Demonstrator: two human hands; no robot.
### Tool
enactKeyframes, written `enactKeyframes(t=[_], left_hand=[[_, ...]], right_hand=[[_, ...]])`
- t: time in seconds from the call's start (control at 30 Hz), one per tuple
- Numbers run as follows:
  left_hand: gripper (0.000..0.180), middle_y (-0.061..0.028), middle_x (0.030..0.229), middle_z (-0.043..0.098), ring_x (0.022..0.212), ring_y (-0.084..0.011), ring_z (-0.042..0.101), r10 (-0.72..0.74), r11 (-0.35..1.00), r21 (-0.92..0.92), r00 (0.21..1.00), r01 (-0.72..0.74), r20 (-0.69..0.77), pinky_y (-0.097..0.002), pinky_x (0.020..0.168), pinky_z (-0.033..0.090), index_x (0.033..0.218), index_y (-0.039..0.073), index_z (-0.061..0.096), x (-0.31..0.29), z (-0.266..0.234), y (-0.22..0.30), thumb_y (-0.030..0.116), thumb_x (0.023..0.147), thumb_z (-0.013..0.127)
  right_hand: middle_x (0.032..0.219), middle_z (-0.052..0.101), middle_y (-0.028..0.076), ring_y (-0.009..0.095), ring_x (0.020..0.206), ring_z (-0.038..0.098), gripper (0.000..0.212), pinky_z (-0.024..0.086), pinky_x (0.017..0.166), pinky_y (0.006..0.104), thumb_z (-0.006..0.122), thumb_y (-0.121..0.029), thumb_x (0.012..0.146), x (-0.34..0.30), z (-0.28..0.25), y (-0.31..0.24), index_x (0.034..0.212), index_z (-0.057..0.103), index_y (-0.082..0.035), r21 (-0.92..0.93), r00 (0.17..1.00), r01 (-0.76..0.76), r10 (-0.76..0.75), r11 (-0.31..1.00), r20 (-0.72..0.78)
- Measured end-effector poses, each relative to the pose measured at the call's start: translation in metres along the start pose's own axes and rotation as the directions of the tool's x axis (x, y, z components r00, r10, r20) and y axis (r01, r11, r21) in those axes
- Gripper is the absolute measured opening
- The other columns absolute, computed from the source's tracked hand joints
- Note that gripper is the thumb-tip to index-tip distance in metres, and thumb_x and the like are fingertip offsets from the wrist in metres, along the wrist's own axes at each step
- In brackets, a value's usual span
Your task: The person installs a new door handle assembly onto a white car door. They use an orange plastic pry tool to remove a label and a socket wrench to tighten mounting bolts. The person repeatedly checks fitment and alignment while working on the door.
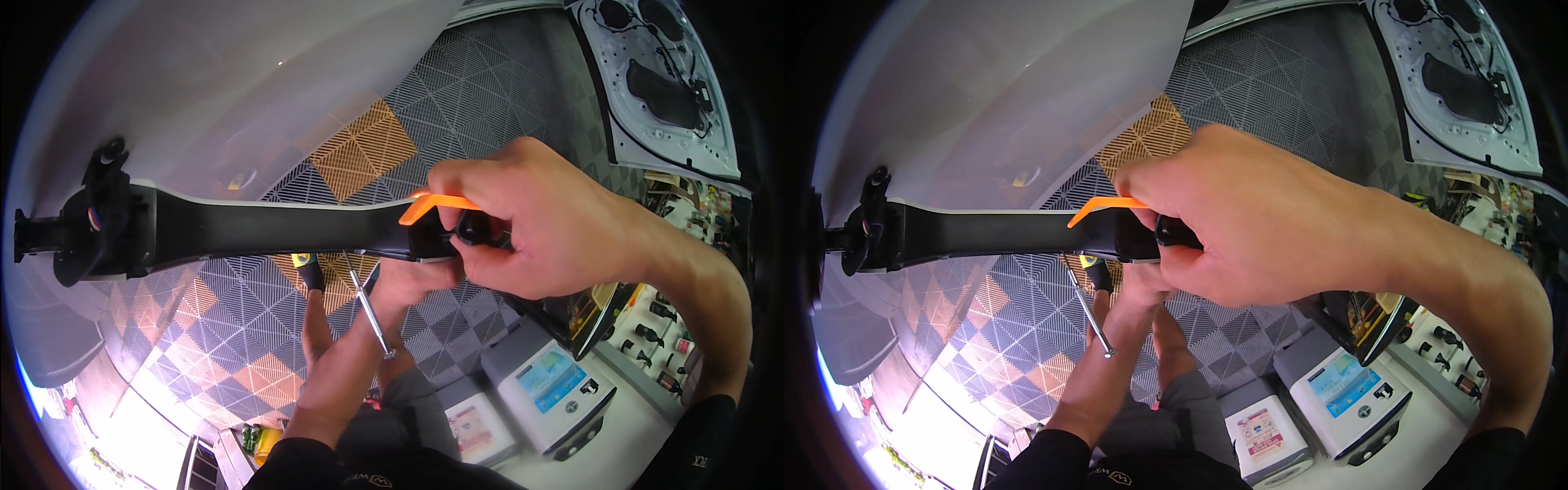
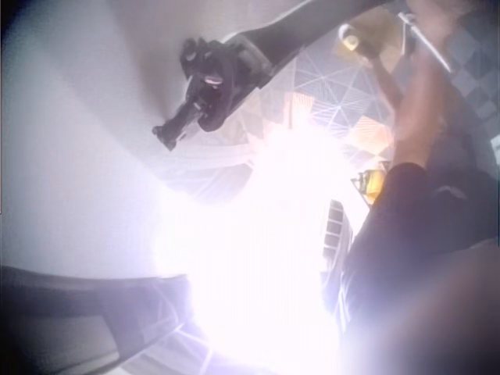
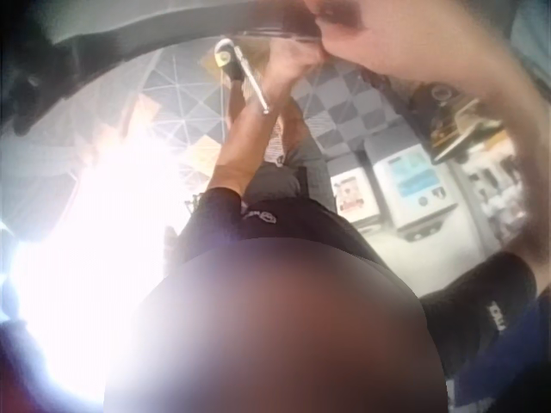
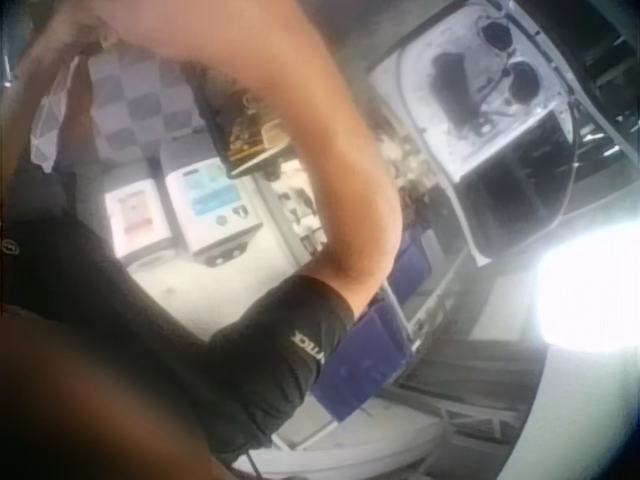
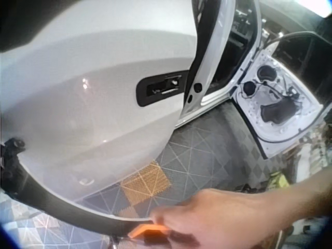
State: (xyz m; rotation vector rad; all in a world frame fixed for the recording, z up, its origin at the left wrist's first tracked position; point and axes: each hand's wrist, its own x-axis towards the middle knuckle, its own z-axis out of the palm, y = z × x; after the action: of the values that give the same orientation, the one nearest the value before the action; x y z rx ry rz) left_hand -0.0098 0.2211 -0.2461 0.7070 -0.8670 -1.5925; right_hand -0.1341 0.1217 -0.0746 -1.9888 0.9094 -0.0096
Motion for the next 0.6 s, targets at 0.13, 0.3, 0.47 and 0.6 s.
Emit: enactKeyframes(t=[0.13, 0.3, 0.47, 0.6], left_hand=[[0.044, -0.0041, 0.100, 0.070, 0.093, -0.0145, 0.067, 0.075, 0.997, 0.032, 0.997, -0.076, 0.029, -0.0307, 0.079, 0.055, 0.117, 0.003, 0.061, 0.000, -0.007, -0.003, 0.001, 0.076, 0.078], [0.050, -0.0034, 0.105, 0.069, 0.095, -0.0133, 0.067, -0.059, 0.991, -0.117, 0.997, 0.064, 0.039, -0.0308, 0.081, 0.055, 0.120, 0.004, 0.060, -0.006, -0.010, -0.004, -0.002, 0.073, 0.077], [0.061, -0.0045, 0.113, 0.067, 0.102, -0.0140, 0.066, -0.157, 0.951, -0.244, 0.978, 0.187, 0.138, -0.0314, 0.090, 0.055, 0.128, 0.004, 0.055, -0.004, -0.014, 0.001, -0.002, 0.072, 0.078], [0.078, -0.0083, 0.122, 0.063, 0.111, -0.0172, 0.064, -0.086, 0.989, 0.115, 0.993, 0.095, -0.083, -0.0339, 0.100, 0.052, 0.139, 0.003, 0.044, -0.009, -0.002, 0.010, 0.001, 0.071, 0.083]], right_hand=[[0.060, 0.054, 0.009, 0.027, 0.049, 0.056, 0.018, 0.045, 0.050, 0.0345, 0.068, -0.003, 0.077, 0.000, 0.003, 0.002, 0.092, 0.059, -0.003, -0.007, 1.000, -0.016, 0.016, 1.000, -0.006], [0.061, 0.056, 0.010, 0.028, 0.051, 0.059, 0.019, 0.046, 0.050, 0.0354, 0.070, -0.004, 0.077, 0.002, 0.012, 0.005, 0.093, 0.058, -0.003, 0.017, 0.983, 0.145, -0.142, 0.989, -0.114], [0.063, 0.058, 0.011, 0.030, 0.053, 0.062, 0.020, 0.046, 0.051, 0.0373, 0.068, -0.003, 0.079, 0.000, 0.007, 0.007, 0.096, 0.059, -0.003, -0.003, 1.000, -0.013, 0.013, 1.000, -0.009], [0.063, 0.059, 0.012, 0.030, 0.053, 0.064, 0.016, 0.047, 0.051, 0.0380, 0.067, -0.004, 0.081, 0.001, 0.008, 0.007, 0.095, 0.059, -0.003, -0.048, 1.000, -0.025, 0.024, 0.999, -0.021]])
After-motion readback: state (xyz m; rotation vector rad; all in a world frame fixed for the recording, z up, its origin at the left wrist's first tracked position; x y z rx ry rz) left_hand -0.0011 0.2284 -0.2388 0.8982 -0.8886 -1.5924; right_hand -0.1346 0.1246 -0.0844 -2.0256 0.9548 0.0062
